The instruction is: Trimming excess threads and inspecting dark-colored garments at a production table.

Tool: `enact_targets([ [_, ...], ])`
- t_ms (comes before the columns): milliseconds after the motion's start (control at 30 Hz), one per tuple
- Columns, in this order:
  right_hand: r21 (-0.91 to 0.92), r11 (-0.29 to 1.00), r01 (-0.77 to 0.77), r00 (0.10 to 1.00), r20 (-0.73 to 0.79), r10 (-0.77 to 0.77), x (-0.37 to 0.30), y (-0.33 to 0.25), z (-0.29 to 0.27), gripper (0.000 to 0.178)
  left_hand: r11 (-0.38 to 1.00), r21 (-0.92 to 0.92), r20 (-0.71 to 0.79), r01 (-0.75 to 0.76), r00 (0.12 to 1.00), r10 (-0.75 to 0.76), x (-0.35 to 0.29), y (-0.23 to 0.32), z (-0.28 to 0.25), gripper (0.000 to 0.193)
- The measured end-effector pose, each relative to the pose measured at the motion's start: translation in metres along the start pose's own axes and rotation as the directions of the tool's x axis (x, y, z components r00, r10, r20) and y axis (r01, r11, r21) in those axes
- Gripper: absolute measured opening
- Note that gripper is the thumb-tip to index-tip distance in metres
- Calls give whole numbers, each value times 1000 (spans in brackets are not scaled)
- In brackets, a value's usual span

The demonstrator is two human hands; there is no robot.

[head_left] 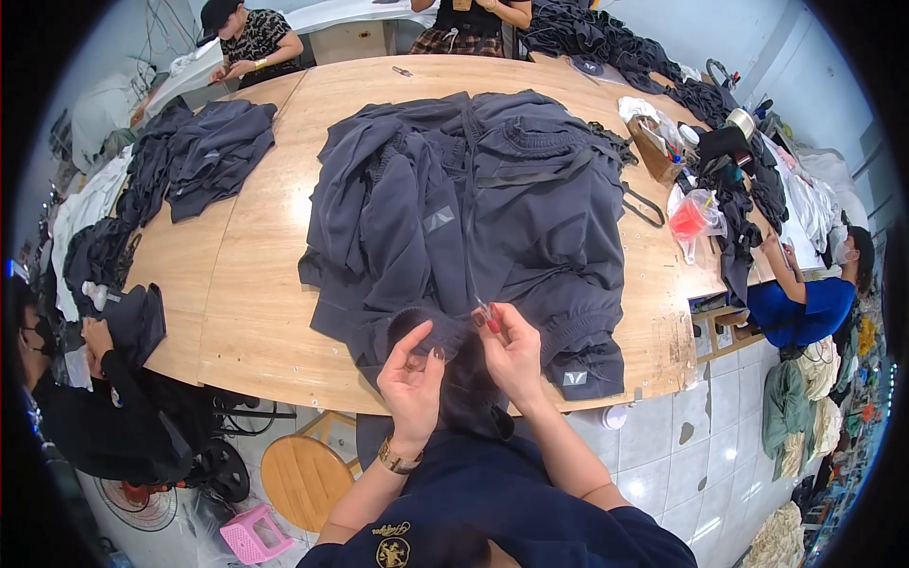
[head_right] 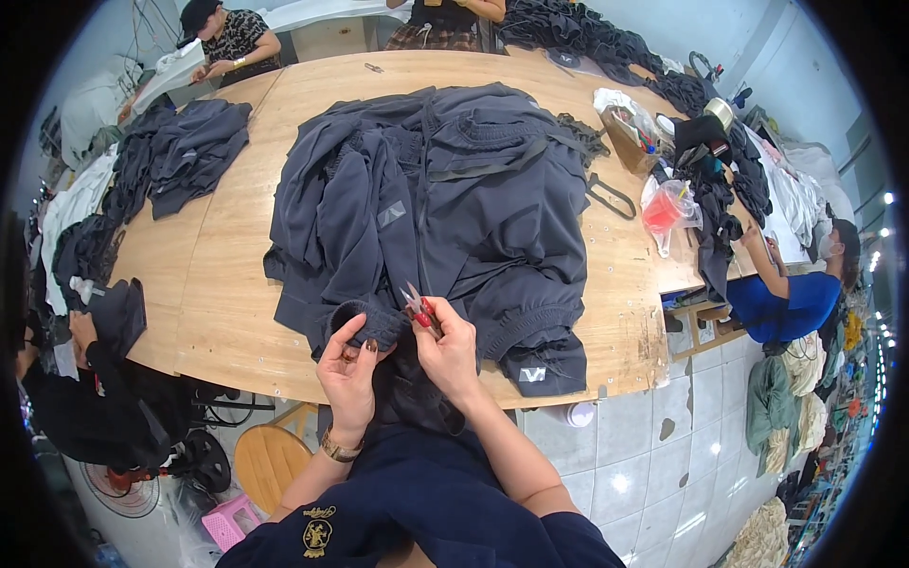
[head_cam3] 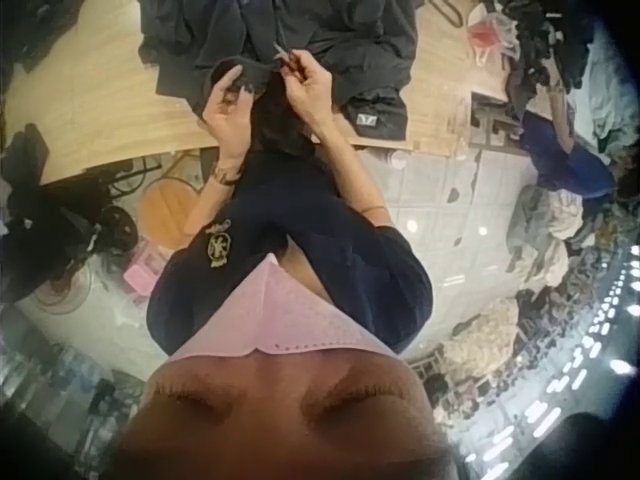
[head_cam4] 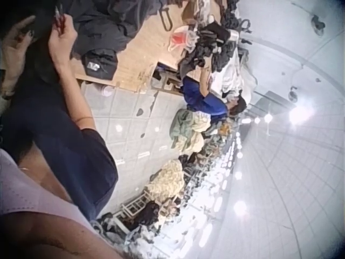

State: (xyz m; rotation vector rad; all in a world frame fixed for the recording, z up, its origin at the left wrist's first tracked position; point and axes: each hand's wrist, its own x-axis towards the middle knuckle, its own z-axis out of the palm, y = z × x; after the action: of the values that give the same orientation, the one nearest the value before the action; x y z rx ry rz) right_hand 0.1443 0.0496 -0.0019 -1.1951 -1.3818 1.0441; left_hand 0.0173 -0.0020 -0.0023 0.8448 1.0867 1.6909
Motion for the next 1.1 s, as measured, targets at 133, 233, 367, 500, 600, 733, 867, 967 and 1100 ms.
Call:
enact_targets([
  [133, -143, 950, 277, 960, -8, -281, -6, -16, 3, 19, 999, 34, -2, -2, 1000, 2, 0, 9, 8, 36],
  [233, -368, 799, 475, 870, 62, -489, -5, -15, 3, 21, 995, 97, 32, -14, 999, 11, -4, 10, 10, 38],
  [367, -541, 635, 551, 814, 181, -552, -6, -21, 2, 28, 990, 99, 45, -101, 994, 97, -4, 8, 11, 42],
  [500, -411, 779, 475, 873, 104, -477, -7, -7, 5, 27, 999, 43, 37, -15, 999, 13, 0, 13, 11, 43],
  [600, 136, 989, 50, 996, -84, -38, -9, 3, 8, 15, 1000, -5, 50, 19, 999, -19, 4, 7, 5, 41],
  [733, 249, 968, 36, 995, -100, -11, -10, 6, 5, 14, 958, -258, 33, 122, 993, -117, 8, 10, 5, 36],
  [867, -1, 986, 167, 985, -36, -167, -12, 7, -9, 14, 908, -376, 20, 183, 982, -190, 10, 18, 6, 34],
  [967, -248, 908, 338, 940, 35, -340, -12, 4, -11, 17, 897, -399, 11, 192, 979, -205, 11, 18, 6, 32],
  [1100, -379, 828, 413, 908, 95, -408, -11, 3, -10, 21, 917, -369, 15, 149, 988, -154, 10, 13, 4, 31],
])
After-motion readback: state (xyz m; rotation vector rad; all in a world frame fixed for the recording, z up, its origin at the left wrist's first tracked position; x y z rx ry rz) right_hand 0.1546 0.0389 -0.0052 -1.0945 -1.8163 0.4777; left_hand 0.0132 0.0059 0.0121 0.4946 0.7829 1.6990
